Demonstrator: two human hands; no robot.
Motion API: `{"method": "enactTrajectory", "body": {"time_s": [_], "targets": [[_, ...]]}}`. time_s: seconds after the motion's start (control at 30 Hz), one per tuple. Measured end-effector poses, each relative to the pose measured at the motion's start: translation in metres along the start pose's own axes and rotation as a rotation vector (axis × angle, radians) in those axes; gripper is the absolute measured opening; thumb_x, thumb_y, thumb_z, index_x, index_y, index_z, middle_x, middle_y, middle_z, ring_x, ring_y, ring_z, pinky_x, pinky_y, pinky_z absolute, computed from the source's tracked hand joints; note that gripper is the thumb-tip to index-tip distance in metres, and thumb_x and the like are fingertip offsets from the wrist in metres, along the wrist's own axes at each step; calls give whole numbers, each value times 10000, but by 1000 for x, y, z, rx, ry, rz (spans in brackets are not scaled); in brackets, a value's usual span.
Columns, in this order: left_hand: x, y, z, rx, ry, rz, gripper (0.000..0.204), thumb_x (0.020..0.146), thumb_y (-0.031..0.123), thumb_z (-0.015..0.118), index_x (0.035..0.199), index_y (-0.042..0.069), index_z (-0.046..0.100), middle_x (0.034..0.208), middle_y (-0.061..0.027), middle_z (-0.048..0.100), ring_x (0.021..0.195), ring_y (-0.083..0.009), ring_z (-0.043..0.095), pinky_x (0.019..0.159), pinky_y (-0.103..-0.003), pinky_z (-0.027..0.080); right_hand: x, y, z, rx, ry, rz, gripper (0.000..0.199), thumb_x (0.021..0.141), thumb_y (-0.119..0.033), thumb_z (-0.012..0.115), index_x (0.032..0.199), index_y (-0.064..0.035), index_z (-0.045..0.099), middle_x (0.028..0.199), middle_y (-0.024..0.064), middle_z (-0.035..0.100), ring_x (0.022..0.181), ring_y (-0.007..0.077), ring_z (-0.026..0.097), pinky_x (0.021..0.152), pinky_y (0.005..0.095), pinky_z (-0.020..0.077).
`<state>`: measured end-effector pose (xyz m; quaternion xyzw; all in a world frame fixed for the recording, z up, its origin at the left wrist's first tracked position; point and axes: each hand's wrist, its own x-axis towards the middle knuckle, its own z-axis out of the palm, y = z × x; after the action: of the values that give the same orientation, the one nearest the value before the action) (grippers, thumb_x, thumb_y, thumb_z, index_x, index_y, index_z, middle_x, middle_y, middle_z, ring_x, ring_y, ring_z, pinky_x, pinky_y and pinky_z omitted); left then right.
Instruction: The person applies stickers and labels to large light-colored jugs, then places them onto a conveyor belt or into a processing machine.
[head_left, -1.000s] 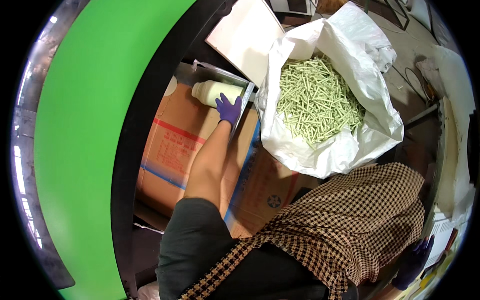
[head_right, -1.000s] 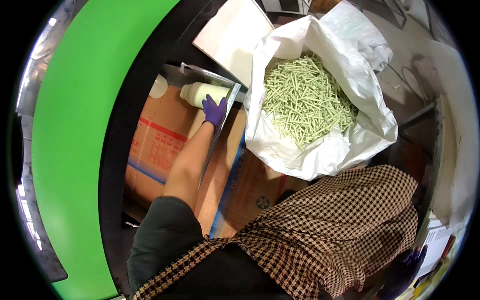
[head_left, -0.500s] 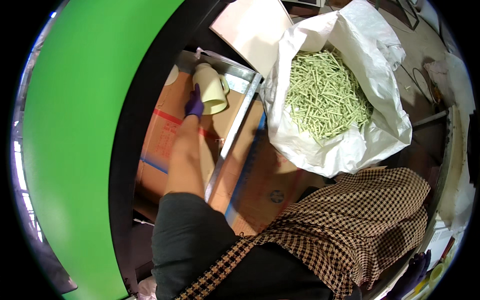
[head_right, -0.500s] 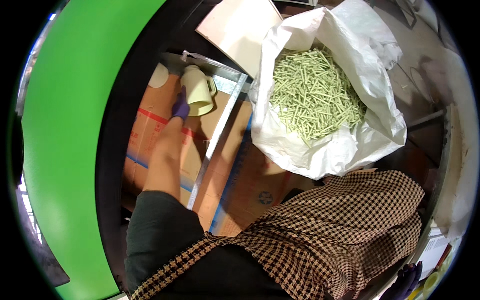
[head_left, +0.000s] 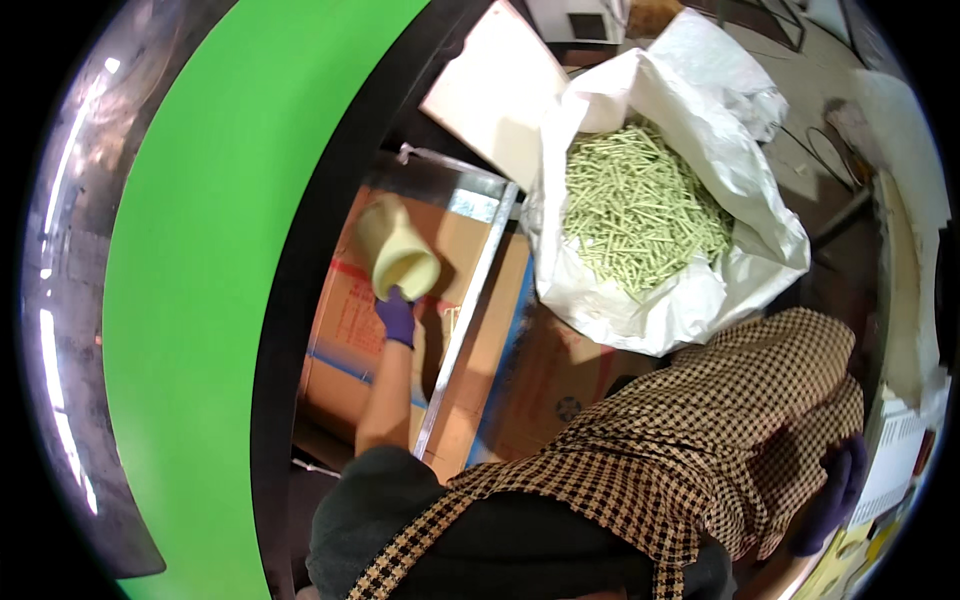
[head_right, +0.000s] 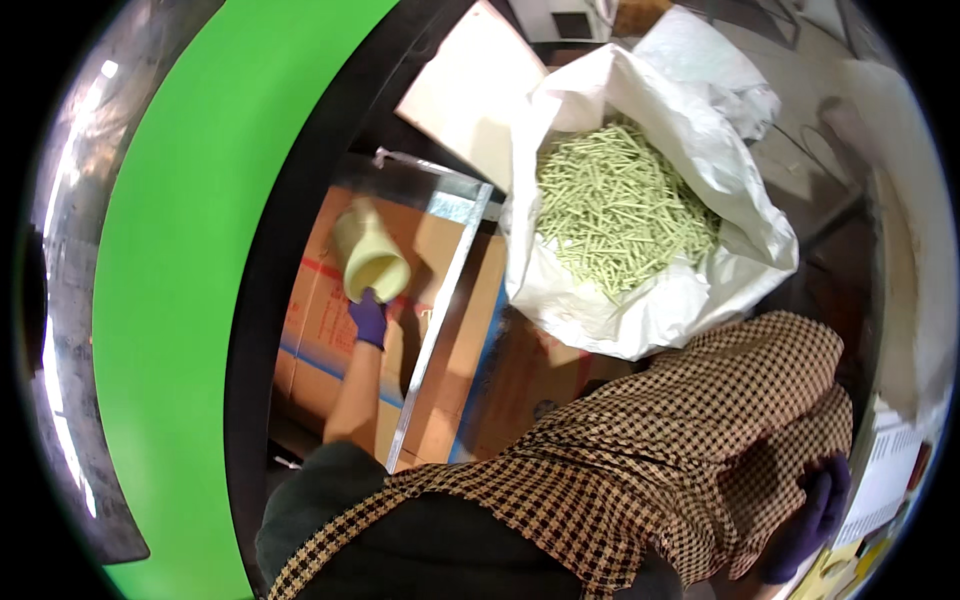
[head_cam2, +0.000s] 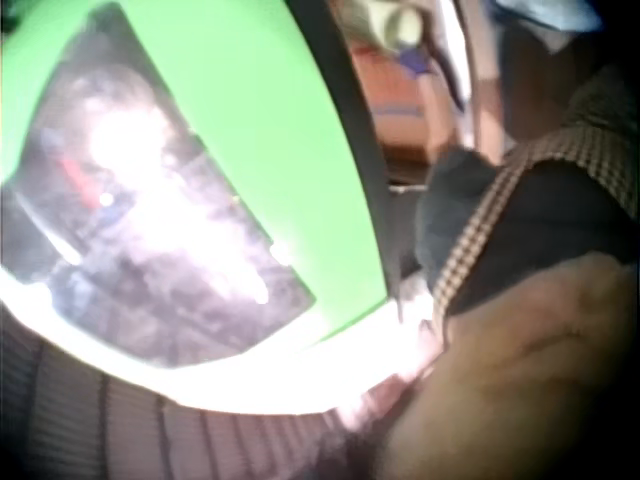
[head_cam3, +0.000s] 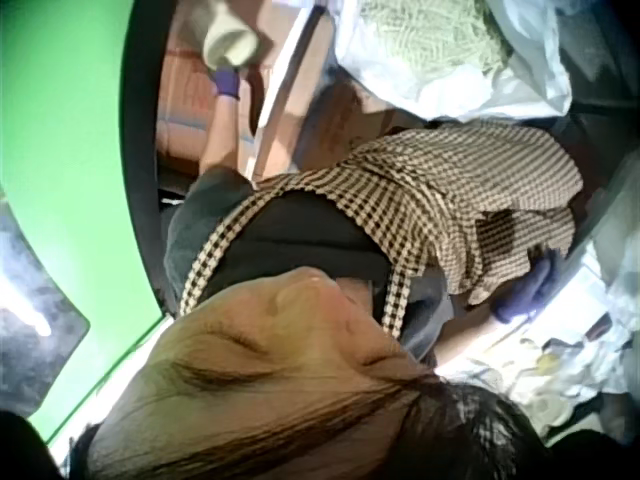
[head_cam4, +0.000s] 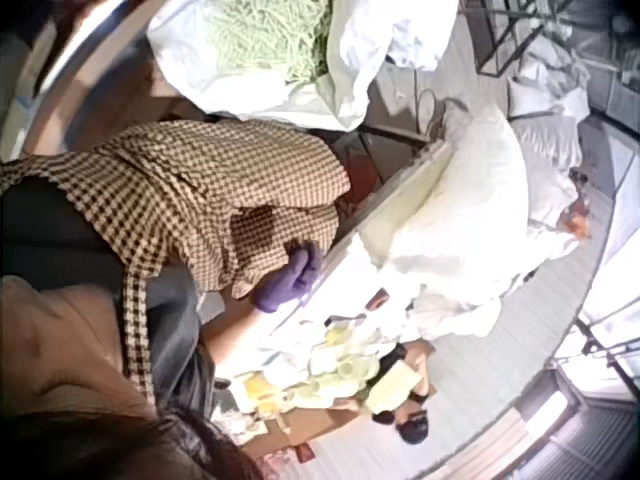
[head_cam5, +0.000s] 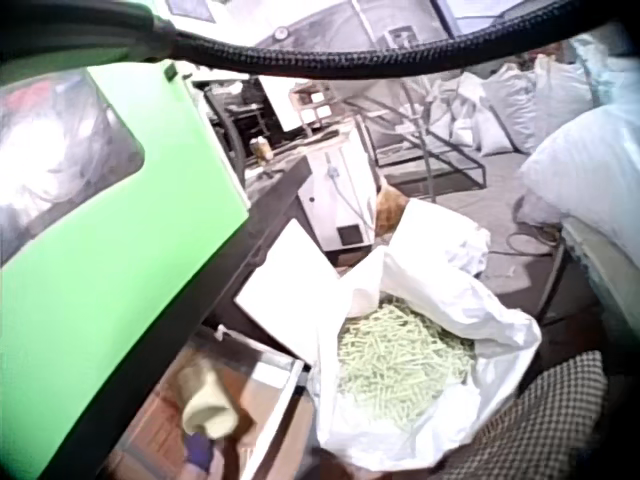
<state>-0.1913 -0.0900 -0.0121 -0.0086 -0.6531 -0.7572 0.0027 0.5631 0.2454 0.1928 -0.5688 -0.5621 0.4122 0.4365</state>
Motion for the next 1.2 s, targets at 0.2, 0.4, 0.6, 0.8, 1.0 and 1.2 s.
{"method": "enactTrajectory", "body": {"time_s": [0.2,0.4,0.6,0.8,1.0,1.2], "targets": [[-205,119,225,648,-980,1223,451,852,80,709,1303,96,691,1365,-113,658,1207,-275,657,969,-411,551,-46,-36,28,25,-168,-156,451,957,0,576,1404,43,534,1353,140,583,1198,224,584,1060,341,453],[-392,216,325,78,-1436,1824,414,875,148,673,1284,203,665,1357,15,628,1255,-178,586,982,-405,528,-59,-47,14,-324,241,-550,860,861,-291,721,1568,-9,320,1620,225,296,1485,379,324,1226,485,251],[-427,198,305,-491,-1694,1634,241,877,96,724,1116,113,748,1125,17,742,1139,-166,668,1074,-342,497,-78,-55,-11,-854,-44,-873,977,803,-811,593,1517,-171,404,1506,203,469,1397,467,416,1133,650,290],[-416,189,282,319,-1487,708,663,909,-42,571,1538,-17,362,1470,-239,513,1375,-348,511,1170,-430,378,-85,-47,11,-758,-179,-608,924,776,-752,653,1376,-54,569,1312,234,559,1151,452,565,963,571,460],[-415,212,261,384,-1852,-29,502,1104,239,466,1491,-79,429,1388,-152,615,1236,-184,585,1102,-343,416,-110,-27,31,-893,60,-608,891,797,-792,601,1378,-115,590,1300,210,549,1141,430,543,924,557,454],[-443,222,283,321,-1792,-142,386,1052,150,558,1374,-60,583,1142,-72,698,964,-91,595,861,-269,483,-124,-9,34,-921,154,-674,845,847,-805,531,1379,-153,599,1345,198,529,1180,421,506,946,565,429]]}}
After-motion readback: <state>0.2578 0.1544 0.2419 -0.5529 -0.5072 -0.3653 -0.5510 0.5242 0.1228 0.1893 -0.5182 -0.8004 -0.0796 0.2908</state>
